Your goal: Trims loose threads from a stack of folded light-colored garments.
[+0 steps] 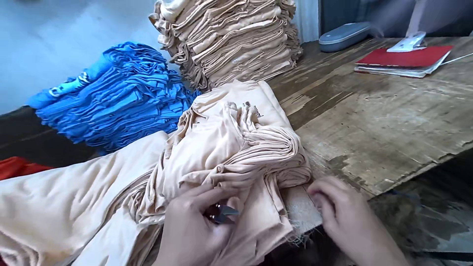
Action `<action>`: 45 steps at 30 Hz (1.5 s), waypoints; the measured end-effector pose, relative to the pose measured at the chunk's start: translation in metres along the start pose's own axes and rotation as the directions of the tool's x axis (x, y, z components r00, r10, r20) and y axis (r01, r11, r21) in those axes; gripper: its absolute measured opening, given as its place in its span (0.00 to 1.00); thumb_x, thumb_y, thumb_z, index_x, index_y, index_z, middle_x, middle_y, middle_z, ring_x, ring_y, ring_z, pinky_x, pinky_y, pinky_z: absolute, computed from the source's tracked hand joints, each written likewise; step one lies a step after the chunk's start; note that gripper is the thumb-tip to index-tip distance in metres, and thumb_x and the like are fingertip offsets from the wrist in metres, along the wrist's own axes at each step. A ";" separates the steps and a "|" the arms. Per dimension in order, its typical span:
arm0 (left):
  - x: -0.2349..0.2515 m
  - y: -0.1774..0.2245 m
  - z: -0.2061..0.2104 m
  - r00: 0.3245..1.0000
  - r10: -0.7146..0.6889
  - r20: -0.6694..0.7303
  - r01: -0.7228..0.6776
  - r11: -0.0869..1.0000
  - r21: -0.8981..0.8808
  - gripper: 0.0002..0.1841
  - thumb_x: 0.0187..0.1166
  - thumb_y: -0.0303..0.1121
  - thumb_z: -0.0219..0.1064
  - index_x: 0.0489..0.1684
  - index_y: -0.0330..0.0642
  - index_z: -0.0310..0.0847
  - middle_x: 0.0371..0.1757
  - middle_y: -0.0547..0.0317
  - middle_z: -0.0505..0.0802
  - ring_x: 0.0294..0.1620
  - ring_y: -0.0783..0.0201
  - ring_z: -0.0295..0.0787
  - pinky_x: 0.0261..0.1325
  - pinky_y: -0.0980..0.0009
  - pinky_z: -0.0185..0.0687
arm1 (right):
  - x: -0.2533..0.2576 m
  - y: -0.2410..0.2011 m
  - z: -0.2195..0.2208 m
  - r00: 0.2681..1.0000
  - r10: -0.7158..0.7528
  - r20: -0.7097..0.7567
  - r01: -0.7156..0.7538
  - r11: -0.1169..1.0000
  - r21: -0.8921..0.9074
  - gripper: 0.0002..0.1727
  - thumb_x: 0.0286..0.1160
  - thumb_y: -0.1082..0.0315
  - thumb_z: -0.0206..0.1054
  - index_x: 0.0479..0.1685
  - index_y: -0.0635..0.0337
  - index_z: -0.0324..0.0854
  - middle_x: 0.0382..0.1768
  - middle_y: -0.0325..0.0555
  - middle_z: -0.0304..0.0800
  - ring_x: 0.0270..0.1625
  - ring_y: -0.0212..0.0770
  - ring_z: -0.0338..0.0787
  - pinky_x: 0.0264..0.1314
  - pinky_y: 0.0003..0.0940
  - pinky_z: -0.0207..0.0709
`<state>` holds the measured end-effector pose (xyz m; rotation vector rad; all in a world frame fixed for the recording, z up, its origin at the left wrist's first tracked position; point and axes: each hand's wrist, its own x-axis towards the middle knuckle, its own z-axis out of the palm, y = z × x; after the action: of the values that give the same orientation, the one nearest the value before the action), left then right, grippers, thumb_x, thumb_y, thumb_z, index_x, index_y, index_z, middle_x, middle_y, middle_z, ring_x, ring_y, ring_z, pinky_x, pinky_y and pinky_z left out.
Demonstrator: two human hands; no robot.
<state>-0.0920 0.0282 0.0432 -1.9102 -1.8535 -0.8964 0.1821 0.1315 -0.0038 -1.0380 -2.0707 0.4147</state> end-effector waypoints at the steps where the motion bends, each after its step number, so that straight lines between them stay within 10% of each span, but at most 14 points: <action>1: -0.003 0.008 -0.003 0.997 -0.066 0.048 0.065 0.997 0.028 0.16 0.70 0.61 0.65 0.31 0.68 0.96 0.26 0.81 0.88 0.24 0.83 0.80 0.25 0.74 0.78 | 0.000 -0.003 -0.003 0.998 0.020 -0.053 -0.024 0.997 -0.074 0.15 0.68 0.73 0.60 0.45 0.52 0.91 0.52 0.46 0.90 0.50 0.48 0.92 0.49 0.51 0.88; 3: -0.004 0.021 -0.003 0.986 -0.144 0.082 0.133 0.983 0.125 0.12 0.64 0.56 0.69 0.29 0.66 0.95 0.29 0.76 0.90 0.26 0.75 0.84 0.26 0.66 0.81 | 0.001 -0.012 0.004 0.994 -0.050 -0.099 0.047 0.998 -0.031 0.21 0.60 0.72 0.58 0.50 0.48 0.92 0.62 0.49 0.87 0.62 0.52 0.88 0.57 0.55 0.85; 5: -0.001 0.034 0.006 0.990 -0.144 -0.004 0.141 0.962 0.233 0.09 0.55 0.38 0.70 0.31 0.55 0.94 0.31 0.64 0.90 0.28 0.61 0.88 0.27 0.54 0.83 | 0.002 -0.018 0.021 0.991 -0.132 -0.012 0.133 0.980 0.145 0.19 0.74 0.64 0.56 0.55 0.43 0.92 0.65 0.42 0.87 0.66 0.42 0.87 0.62 0.46 0.86; 8: -0.007 0.041 0.027 0.997 0.031 -0.074 -0.011 0.967 0.254 0.05 0.63 0.32 0.71 0.33 0.46 0.91 0.30 0.55 0.91 0.29 0.52 0.91 0.29 0.52 0.85 | -0.002 -0.014 0.039 0.994 -0.070 0.082 0.068 0.997 0.031 0.13 0.80 0.54 0.66 0.48 0.47 0.93 0.50 0.42 0.94 0.55 0.47 0.92 0.58 0.55 0.84; 11: -0.022 0.023 0.044 0.983 0.184 -0.002 -0.183 0.978 0.097 0.06 0.67 0.38 0.68 0.34 0.54 0.91 0.29 0.64 0.88 0.28 0.63 0.87 0.29 0.62 0.83 | -0.004 -0.001 0.031 0.996 0.015 -0.087 -0.022 0.996 -0.081 0.07 0.69 0.72 0.67 0.38 0.52 0.91 0.45 0.47 0.91 0.51 0.54 0.91 0.54 0.60 0.83; 15: -0.034 0.024 0.027 0.977 0.096 0.188 -0.065 0.985 -0.163 0.19 0.70 0.47 0.73 0.59 0.56 0.90 0.47 0.63 0.92 0.50 0.64 0.88 0.55 0.59 0.85 | -0.015 -0.013 0.018 0.989 -0.003 -0.151 0.030 0.983 0.182 0.19 0.70 0.74 0.54 0.44 0.47 0.92 0.59 0.42 0.89 0.60 0.38 0.88 0.60 0.38 0.85; 21: -0.034 0.026 0.015 0.972 0.069 0.226 -0.008 0.966 -0.257 0.10 0.68 0.29 0.69 0.39 0.55 0.95 0.43 0.66 0.94 0.46 0.69 0.90 0.53 0.66 0.86 | -0.025 -0.034 0.032 0.978 -0.075 -0.193 0.129 0.951 0.282 0.09 0.71 0.64 0.69 0.45 0.51 0.92 0.53 0.44 0.90 0.59 0.39 0.87 0.60 0.37 0.84; 25: -0.029 0.024 0.013 0.980 0.037 0.194 0.032 0.940 -0.339 0.13 0.70 0.25 0.64 0.43 0.51 0.93 0.44 0.71 0.96 0.48 0.73 0.91 0.55 0.70 0.87 | -0.028 -0.057 0.053 0.966 -0.080 -0.247 0.127 0.975 0.181 0.21 0.64 0.50 0.80 0.47 0.56 0.91 0.46 0.48 0.90 0.48 0.40 0.89 0.50 0.37 0.85; 28: -0.023 0.026 0.016 0.984 -0.100 0.145 0.140 0.944 -0.297 0.12 0.72 0.27 0.63 0.43 0.52 0.92 0.37 0.75 0.94 0.35 0.80 0.87 0.39 0.77 0.85 | -0.010 -0.057 0.078 0.978 0.123 -0.167 0.027 0.721 0.692 0.09 0.67 0.79 0.73 0.45 0.66 0.89 0.41 0.41 0.95 0.39 0.29 0.94 0.40 0.23 0.91; 31: -0.015 0.022 0.028 0.972 -0.202 0.117 0.228 0.927 -0.296 0.12 0.75 0.31 0.62 0.43 0.57 0.92 0.36 0.80 0.93 0.30 0.84 0.85 0.31 0.82 0.81 | 0.004 -0.047 0.084 0.978 0.209 0.029 -0.106 0.367 0.924 0.14 0.81 0.76 0.65 0.61 0.72 0.78 0.42 0.48 0.92 0.38 0.36 0.91 0.36 0.29 0.86; 34: -0.010 0.023 0.031 0.960 -0.244 0.136 0.275 0.907 -0.318 0.13 0.73 0.30 0.62 0.44 0.59 0.92 0.37 0.79 0.94 0.32 0.83 0.88 0.33 0.81 0.84 | -0.003 -0.040 0.086 0.991 -0.070 -0.111 0.129 0.674 0.728 0.31 0.68 0.55 0.81 0.67 0.64 0.82 0.54 0.47 0.85 0.50 0.32 0.87 0.47 0.26 0.86; 36: -0.013 0.026 0.029 0.951 -0.256 0.172 0.301 0.888 -0.347 0.13 0.72 0.29 0.64 0.47 0.58 0.92 0.37 0.79 0.95 0.32 0.82 0.89 0.33 0.80 0.86 | -0.017 -0.037 0.079 0.953 -0.120 -0.277 0.241 0.855 0.459 0.12 0.67 0.62 0.78 0.50 0.46 0.96 0.43 0.38 0.92 0.46 0.30 0.89 0.50 0.30 0.84; 40: -0.026 0.030 0.016 0.954 -0.184 0.237 0.272 0.865 -0.422 0.24 0.67 0.35 0.77 0.66 0.50 0.87 0.47 0.72 0.94 0.42 0.76 0.90 0.42 0.75 0.90 | -0.040 -0.019 0.048 0.918 -0.089 -0.388 0.264 0.865 0.427 0.05 0.76 0.69 0.74 0.40 0.47 0.94 0.40 0.32 0.94 0.47 0.28 0.90 0.58 0.29 0.83; 45: -0.043 0.047 0.021 0.993 0.098 -0.068 -0.106 0.986 -0.127 0.10 0.78 0.46 0.74 0.53 0.62 0.92 0.46 0.67 0.92 0.51 0.65 0.84 0.58 0.60 0.71 | -0.059 -0.015 0.041 0.962 -0.055 -0.268 0.204 0.798 0.567 0.02 0.78 0.66 0.74 0.41 0.52 0.92 0.44 0.34 0.93 0.52 0.27 0.90 0.57 0.22 0.84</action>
<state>-0.0396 0.0034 0.0090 -2.0100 -1.6829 -1.0537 0.1652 0.0777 -0.0508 -0.5283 -1.6154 0.7654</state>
